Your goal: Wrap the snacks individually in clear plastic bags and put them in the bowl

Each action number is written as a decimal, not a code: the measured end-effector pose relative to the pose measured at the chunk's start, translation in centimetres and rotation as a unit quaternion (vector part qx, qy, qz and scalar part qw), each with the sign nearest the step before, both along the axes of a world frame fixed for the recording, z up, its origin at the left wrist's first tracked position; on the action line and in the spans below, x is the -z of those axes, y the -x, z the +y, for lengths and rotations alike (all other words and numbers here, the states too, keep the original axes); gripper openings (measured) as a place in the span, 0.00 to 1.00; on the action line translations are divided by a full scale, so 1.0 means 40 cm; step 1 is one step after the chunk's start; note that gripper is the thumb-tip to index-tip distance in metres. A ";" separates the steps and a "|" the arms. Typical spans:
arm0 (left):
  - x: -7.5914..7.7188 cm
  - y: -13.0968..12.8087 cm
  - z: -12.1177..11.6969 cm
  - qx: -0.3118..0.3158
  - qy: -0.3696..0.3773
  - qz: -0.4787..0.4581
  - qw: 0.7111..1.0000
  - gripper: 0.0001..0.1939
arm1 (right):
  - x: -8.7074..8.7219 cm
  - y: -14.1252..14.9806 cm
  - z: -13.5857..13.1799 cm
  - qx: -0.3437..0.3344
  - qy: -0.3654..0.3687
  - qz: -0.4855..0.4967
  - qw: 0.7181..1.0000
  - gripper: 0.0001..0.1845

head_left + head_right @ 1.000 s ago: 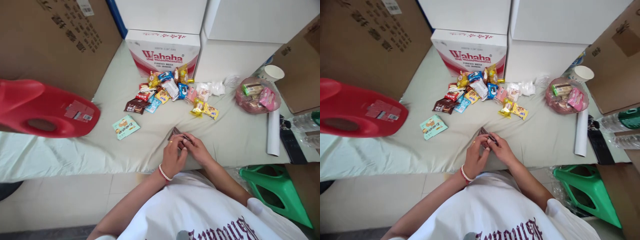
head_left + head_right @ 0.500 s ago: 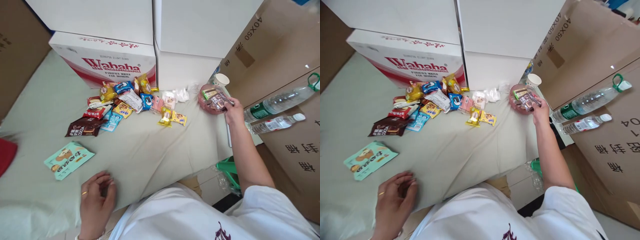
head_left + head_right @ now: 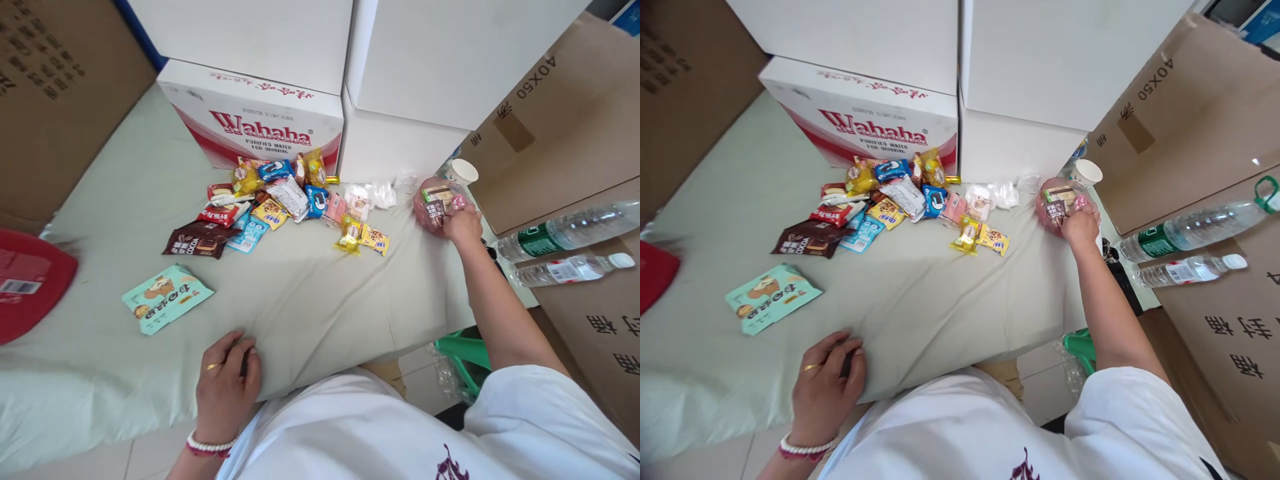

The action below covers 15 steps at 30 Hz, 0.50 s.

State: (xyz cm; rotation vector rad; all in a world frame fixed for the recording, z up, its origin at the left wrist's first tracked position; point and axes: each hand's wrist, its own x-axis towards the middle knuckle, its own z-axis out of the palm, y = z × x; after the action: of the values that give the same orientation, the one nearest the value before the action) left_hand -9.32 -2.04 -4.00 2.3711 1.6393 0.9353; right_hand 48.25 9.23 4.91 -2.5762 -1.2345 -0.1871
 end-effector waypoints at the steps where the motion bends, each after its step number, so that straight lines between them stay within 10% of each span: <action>1: 0.001 -0.001 -0.001 0.001 -0.005 -0.002 1.000 0.05 | -0.014 0.023 0.002 -0.004 -0.010 -0.010 1.000 0.11; 7: 0.011 -0.003 -0.007 0.004 -0.015 -0.018 1.000 0.06 | -0.054 0.171 0.125 -0.172 -0.085 0.036 0.981 0.14; 15: 0.005 -0.005 -0.010 0.000 -0.006 -0.031 0.999 0.07 | 0.077 0.296 0.325 -0.147 0.012 0.186 0.971 0.11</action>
State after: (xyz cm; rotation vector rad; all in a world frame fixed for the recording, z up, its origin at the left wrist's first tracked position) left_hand -9.11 -2.45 -4.21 2.3247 1.6162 1.0123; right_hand 36.40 22.23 1.82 -2.2668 -1.4452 0.3578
